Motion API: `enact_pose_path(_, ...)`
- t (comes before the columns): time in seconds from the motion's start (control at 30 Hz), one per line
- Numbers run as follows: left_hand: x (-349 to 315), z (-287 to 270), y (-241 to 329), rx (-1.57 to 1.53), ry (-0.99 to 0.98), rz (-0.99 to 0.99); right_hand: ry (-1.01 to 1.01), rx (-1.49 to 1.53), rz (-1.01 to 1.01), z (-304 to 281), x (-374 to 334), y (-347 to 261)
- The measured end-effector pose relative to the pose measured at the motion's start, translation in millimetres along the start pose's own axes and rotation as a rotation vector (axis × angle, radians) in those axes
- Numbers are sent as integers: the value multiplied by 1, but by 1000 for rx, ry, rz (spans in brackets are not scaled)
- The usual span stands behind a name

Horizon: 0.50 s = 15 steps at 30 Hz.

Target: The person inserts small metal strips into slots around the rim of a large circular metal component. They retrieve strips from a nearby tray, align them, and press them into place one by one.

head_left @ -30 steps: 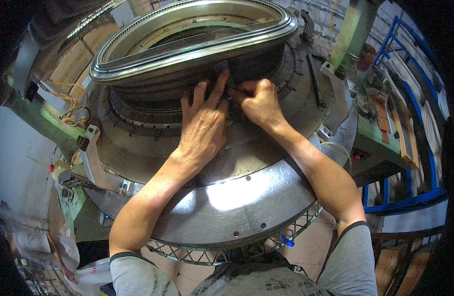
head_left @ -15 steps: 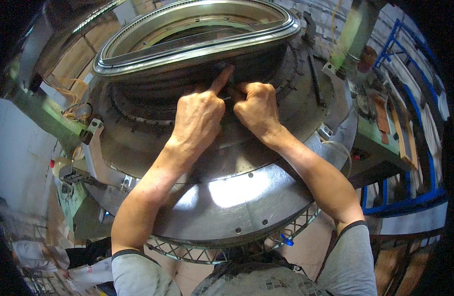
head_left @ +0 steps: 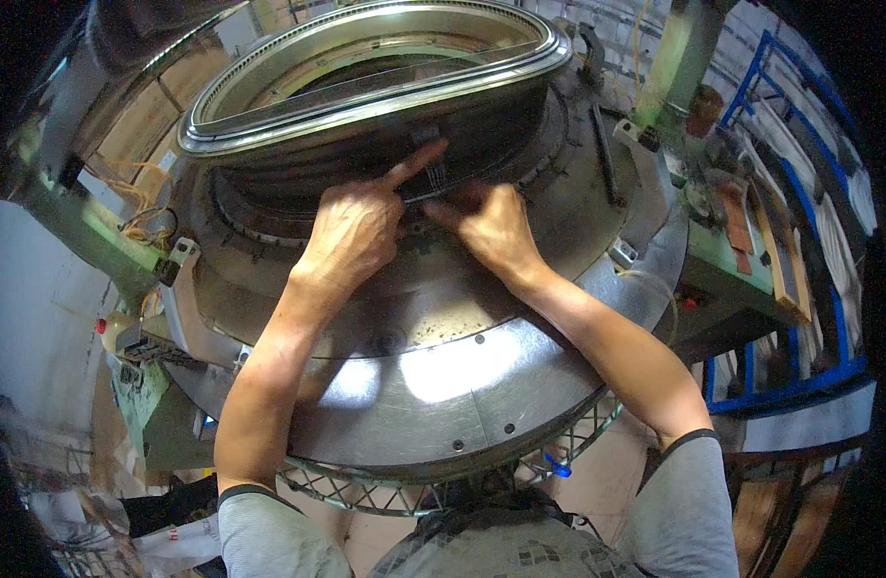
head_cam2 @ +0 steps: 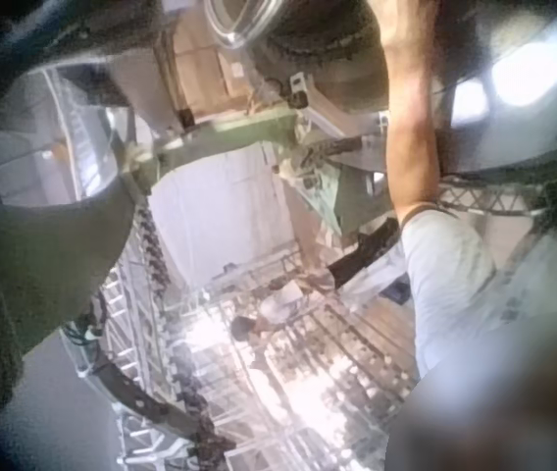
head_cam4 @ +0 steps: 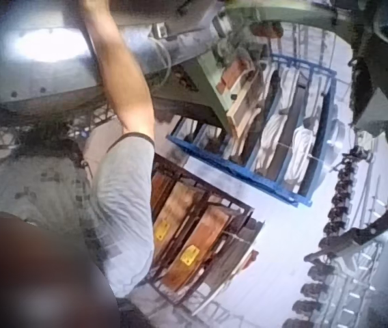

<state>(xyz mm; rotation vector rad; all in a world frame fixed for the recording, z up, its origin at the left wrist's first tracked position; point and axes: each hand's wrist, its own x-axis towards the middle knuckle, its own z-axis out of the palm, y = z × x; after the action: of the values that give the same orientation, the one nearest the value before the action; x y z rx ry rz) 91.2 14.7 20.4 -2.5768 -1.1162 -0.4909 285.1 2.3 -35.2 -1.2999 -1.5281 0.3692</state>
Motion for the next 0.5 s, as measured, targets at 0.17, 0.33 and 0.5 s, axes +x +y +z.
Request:
enact_pose_path(0.17, 6, -2, -10, -123, -3, 123, -65, 34, -26, -1, -16, -2)
enact_pose_path(0.33, 2, 0, -16, -263, -91, 44, -57, 180, -48, 1, -16, -3)
enact_pose_path(0.5, 1, 0, -18, -363, -310, 77, -276, -24, 64, -19, -31, 1)
